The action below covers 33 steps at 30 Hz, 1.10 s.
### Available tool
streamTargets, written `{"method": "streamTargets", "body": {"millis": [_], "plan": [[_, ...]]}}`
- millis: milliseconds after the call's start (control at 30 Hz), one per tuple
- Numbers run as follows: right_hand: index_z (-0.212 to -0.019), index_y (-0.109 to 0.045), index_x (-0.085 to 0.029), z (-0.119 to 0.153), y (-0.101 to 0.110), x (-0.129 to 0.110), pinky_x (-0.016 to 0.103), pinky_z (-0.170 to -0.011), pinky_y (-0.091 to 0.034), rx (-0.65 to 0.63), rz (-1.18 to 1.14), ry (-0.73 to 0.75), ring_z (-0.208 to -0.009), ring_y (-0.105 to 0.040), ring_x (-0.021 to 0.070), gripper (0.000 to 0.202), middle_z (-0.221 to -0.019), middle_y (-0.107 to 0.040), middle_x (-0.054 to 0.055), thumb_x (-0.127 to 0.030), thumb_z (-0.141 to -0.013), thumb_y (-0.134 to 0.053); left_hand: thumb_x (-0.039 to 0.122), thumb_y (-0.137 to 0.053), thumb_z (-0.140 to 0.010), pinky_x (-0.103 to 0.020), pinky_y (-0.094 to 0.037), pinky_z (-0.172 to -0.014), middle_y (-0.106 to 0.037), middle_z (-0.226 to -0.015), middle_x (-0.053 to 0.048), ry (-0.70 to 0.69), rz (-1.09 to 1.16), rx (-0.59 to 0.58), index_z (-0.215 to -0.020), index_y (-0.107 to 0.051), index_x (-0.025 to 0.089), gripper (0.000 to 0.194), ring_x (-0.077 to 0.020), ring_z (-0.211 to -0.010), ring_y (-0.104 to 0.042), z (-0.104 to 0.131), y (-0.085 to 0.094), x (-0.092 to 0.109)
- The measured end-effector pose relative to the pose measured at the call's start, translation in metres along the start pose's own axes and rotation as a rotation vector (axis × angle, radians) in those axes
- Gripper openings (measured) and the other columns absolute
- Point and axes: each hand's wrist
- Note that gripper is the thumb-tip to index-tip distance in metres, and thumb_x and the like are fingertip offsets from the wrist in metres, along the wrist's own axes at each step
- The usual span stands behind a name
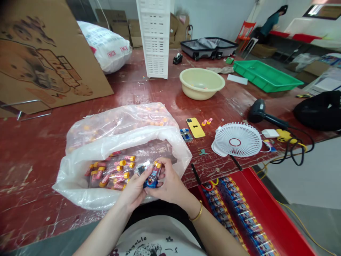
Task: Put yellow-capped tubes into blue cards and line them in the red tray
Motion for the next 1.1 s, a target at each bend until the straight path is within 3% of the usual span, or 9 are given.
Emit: {"method": "streamTargets", "body": {"millis": [100, 333, 567, 700, 867, 967, 1100], "plan": [[-0.113, -0.034, -0.026, -0.002, -0.002, 0.003, 0.027, -0.066, -0.054, 0.026, -0.035, 0.01, -0.085, -0.06, 0.0152, 0.065, -0.11, -0.049, 0.005, -0.015, -0.065, -0.075, 0.032, -0.08, -0.068, -0.024, -0.055, -0.06, -0.076, -0.078, -0.009, 0.004, -0.073, -0.029, -0.091, -0.074, 0.012, 0.031, -0.0183, -0.068, -0.07, 0.002, 0.005, -0.001], [-0.109, -0.034, -0.026, -0.001, -0.002, 0.001, 0.031, -0.076, -0.052, 0.063, 0.025, 0.116, -0.098, -0.055, 0.0196, 0.061, -0.108, -0.047, 0.005, -0.013, -0.062, -0.072, 0.028, -0.08, -0.069, -0.016, -0.048, -0.054, -0.075, -0.069, -0.006, -0.02, -0.067, -0.041, -0.084, -0.073, 0.013, 0.023, -0.012, -0.062, -0.067, 0.006, 0.007, -0.006], [-0.109, -0.034, -0.025, 0.003, -0.002, 0.0, 0.031, -0.078, -0.05, 0.063, 0.035, 0.13, -0.098, -0.055, 0.0187, 0.06, -0.106, -0.047, 0.005, -0.012, -0.064, -0.071, 0.027, -0.08, -0.069, -0.021, -0.053, -0.062, -0.074, -0.068, -0.005, -0.024, -0.078, -0.056, -0.085, -0.073, 0.013, 0.023, -0.0134, -0.063, -0.068, 0.003, 0.006, -0.007], [-0.109, -0.04, -0.024, 0.001, 0.008, -0.001, 0.031, -0.083, -0.048, 0.038, -0.057, 0.108, -0.096, -0.054, 0.0177, 0.064, -0.105, -0.05, 0.004, -0.019, -0.06, -0.081, 0.025, -0.082, -0.066, -0.024, -0.055, -0.069, -0.075, -0.073, -0.005, -0.061, -0.119, -0.052, -0.085, -0.074, 0.013, 0.024, -0.0145, -0.067, -0.068, 0.002, 0.007, -0.008], [-0.08, -0.053, -0.02, 0.003, 0.032, 0.004, 0.03, -0.077, -0.048, 0.131, -0.318, 0.038, -0.08, -0.056, 0.014, 0.025, -0.089, -0.059, 0.002, -0.037, -0.076, -0.072, 0.036, -0.078, -0.07, -0.031, -0.058, -0.065, -0.076, -0.08, -0.007, -0.041, -0.185, 0.003, -0.086, -0.074, 0.014, 0.028, -0.022, -0.074, -0.071, 0.008, 0.001, -0.015], [-0.078, -0.054, -0.02, 0.016, 0.043, 0.009, 0.028, -0.07, -0.048, 0.216, -0.406, -0.001, -0.074, -0.056, 0.0126, 0.029, -0.085, -0.06, 0.001, -0.04, -0.073, -0.075, 0.033, -0.081, -0.066, -0.033, -0.06, -0.064, -0.076, -0.081, -0.009, 0.019, -0.193, -0.012, -0.088, -0.073, 0.013, 0.03, -0.0258, -0.077, -0.072, 0.009, -0.007, -0.022], [-0.093, -0.05, -0.021, 0.039, 0.045, 0.008, 0.023, -0.063, -0.047, 0.237, -0.402, 0.02, -0.071, -0.055, 0.0102, 0.043, -0.085, -0.057, -0.001, -0.032, -0.066, -0.081, 0.031, -0.081, -0.066, -0.032, -0.06, -0.068, -0.077, -0.082, -0.009, 0.085, -0.231, -0.12, -0.09, -0.074, 0.013, 0.031, -0.024, -0.079, -0.072, 0.009, -0.019, -0.03]]}}
Point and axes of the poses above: each hand's wrist, its own z-axis away from the middle knuckle, its own y-axis out of the back of the hand, x = y × z
